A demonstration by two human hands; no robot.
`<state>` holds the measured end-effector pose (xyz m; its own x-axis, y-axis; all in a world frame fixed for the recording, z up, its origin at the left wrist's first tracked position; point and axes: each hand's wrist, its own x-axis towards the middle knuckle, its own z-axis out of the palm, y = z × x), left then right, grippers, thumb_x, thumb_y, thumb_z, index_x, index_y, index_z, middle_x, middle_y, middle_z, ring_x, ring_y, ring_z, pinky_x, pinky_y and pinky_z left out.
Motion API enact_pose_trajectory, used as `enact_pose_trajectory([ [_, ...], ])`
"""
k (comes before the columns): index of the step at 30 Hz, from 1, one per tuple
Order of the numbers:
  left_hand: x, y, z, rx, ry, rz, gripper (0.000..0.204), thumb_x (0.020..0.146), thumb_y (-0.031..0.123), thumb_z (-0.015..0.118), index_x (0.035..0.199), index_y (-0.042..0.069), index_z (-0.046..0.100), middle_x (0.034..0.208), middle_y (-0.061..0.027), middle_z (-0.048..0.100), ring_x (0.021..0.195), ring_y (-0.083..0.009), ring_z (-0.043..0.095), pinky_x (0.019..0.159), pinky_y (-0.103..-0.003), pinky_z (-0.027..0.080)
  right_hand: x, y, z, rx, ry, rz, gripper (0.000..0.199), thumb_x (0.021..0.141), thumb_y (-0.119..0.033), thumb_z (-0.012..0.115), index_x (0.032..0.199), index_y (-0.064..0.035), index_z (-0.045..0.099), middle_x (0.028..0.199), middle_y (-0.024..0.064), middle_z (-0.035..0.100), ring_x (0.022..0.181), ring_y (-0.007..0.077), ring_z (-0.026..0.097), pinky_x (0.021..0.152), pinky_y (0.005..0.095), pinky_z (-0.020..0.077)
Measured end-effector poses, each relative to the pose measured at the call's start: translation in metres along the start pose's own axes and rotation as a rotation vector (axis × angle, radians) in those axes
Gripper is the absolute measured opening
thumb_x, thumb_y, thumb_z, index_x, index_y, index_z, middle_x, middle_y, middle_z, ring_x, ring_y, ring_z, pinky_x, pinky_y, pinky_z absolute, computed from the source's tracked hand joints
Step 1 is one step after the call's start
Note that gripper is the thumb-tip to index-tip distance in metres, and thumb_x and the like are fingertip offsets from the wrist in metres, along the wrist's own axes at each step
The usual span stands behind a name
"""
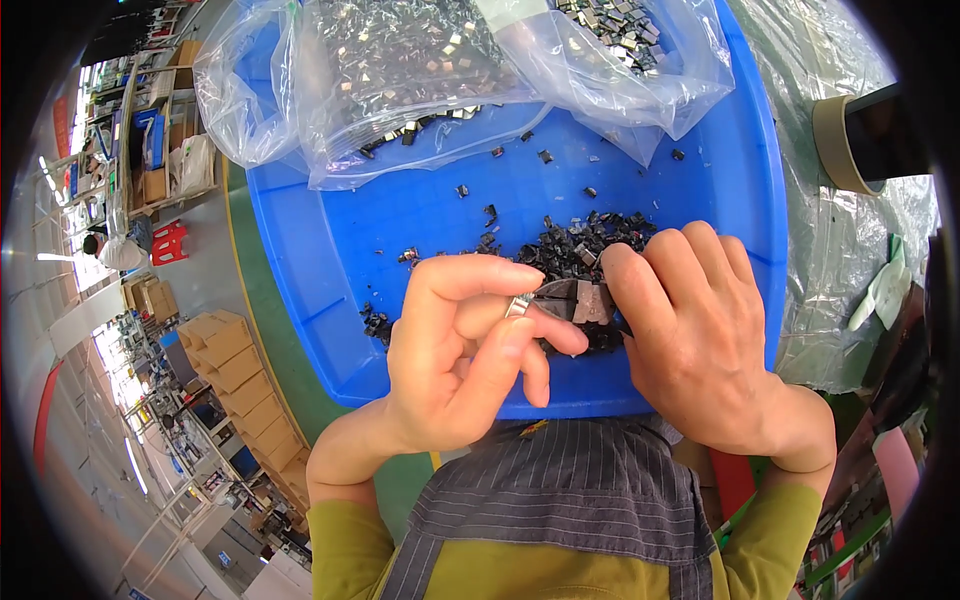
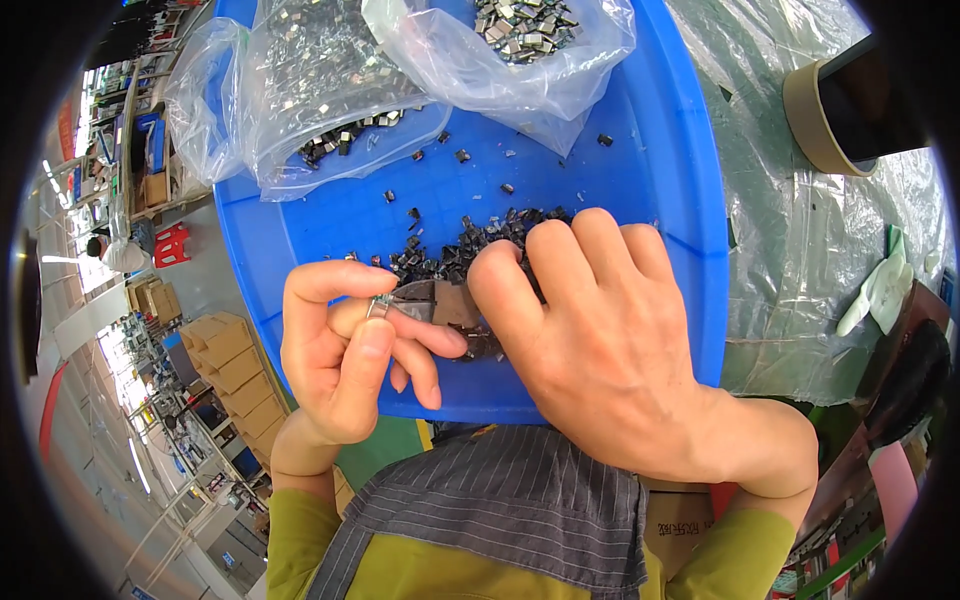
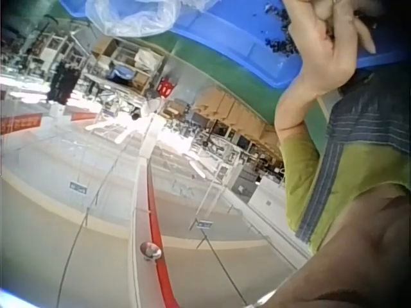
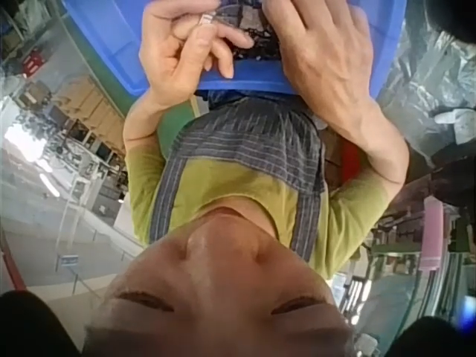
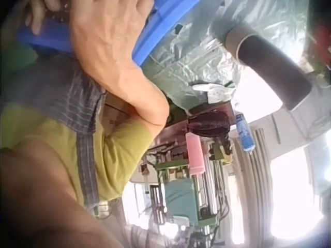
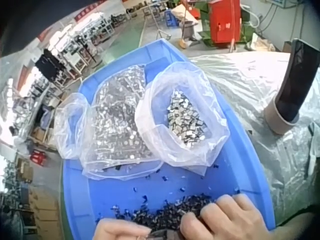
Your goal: Trimming small electronic or plastic components using nippers at a workbench.
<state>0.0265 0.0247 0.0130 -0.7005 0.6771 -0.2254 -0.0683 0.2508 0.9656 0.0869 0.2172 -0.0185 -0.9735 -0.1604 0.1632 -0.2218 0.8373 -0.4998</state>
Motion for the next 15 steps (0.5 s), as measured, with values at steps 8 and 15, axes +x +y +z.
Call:
enact_pose_trajectory([
  [8, 0.0013, -0.0001, 0.0005, 0.013, -0.004, 0.005, 0.022, 0.1, 0.012, 0.035, 0.119, 0.002, 0.031, 0.082, -0.0221, 0.068, 0.053, -0.0152, 0.062, 0.047, -0.021, 0.041, 0.0, -0.0022, 0.001, -0.052, -0.034, 0.005, 0.034, 0.068, -0.003, 0.059, 0.101, -0.0037, 0.054, 0.077, 0.0072, 0.042, 0.071, 0.0246, 0.045, 0.064, 0.0373, 0.0345],
  [15, 0.0019, 0.0012, 0.0014, -0.033, 0.021, -0.055, 0.021, 0.1, 0.013, 0.035, 0.118, 0.002, 0.034, 0.08, -0.0217, 0.068, 0.052, -0.016, 0.062, 0.046, -0.021, 0.04, -0.0003, -0.002, 0.0021, -0.041, -0.065, 0.017, 0.034, 0.07, -0.003, 0.059, 0.104, -0.0034, 0.054, 0.078, 0.0073, 0.043, 0.071, 0.0244, 0.045, 0.063, 0.0368, 0.0355],
])
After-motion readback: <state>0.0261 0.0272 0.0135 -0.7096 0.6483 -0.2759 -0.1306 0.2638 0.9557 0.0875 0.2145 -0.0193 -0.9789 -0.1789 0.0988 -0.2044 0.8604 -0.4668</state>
